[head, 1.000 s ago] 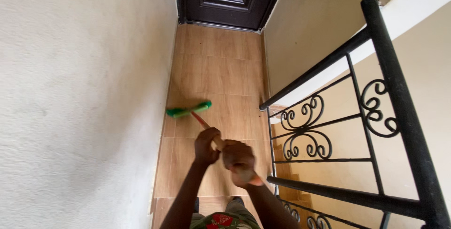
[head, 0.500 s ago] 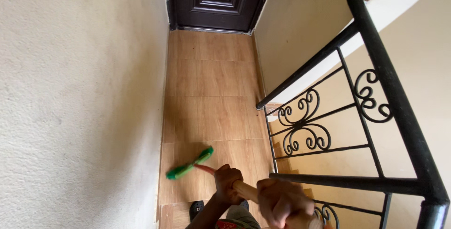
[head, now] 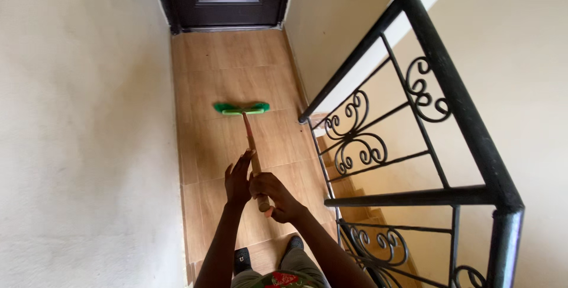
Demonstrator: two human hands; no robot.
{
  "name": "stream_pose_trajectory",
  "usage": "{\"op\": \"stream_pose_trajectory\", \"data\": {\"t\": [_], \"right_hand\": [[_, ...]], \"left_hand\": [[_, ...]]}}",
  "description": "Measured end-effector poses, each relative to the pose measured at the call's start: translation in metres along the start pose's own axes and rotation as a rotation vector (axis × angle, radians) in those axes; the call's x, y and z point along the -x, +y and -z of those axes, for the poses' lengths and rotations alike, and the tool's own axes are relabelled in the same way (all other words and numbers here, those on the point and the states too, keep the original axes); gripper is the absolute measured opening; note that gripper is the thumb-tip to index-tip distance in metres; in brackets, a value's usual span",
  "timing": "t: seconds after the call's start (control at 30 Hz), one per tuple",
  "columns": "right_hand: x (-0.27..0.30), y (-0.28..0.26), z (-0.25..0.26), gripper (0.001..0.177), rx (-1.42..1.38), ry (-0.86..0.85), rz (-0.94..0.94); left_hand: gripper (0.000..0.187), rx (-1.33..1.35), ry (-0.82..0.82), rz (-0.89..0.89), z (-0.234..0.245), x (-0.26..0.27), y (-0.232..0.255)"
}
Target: The person sweeps the tiled floor of a landing using a broom, moving the bristles across the surface near a door and a staircase railing.
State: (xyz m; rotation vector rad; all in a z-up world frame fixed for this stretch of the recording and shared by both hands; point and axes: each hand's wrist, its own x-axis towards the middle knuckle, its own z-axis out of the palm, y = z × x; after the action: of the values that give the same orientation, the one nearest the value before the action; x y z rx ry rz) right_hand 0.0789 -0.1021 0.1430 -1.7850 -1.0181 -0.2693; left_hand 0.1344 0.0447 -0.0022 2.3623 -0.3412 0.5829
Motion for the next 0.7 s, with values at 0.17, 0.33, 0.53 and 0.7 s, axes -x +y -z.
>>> {"op": "stream_pose_trajectory", "data": {"t": [0.17,0.33,0.53,0.7], "right_hand": [[0.028,0.017,0.035,0.074,-0.010,0.037,-0.044],[0.031,0.022,0.096,0.077,0.021,0.037,-0.051],[0.042,0.023,0.124,0.076,0.095,-0.112,-0.092],[0.045,0.021,0.129,0.076,0.083,0.075,-0.152]], "left_hand": [[0.066,0.303,-0.180,0.175,-0.035,-0.014,0.027],[0.070,0.456,-0.297,0.369,-0.063,-0.034,0.068],[0.066,0.207,-0.318,0.181,-0.079,-0.046,0.092],[0.062,0.291,-0.370,0.143,-0.086,-0.060,0.110]]}}
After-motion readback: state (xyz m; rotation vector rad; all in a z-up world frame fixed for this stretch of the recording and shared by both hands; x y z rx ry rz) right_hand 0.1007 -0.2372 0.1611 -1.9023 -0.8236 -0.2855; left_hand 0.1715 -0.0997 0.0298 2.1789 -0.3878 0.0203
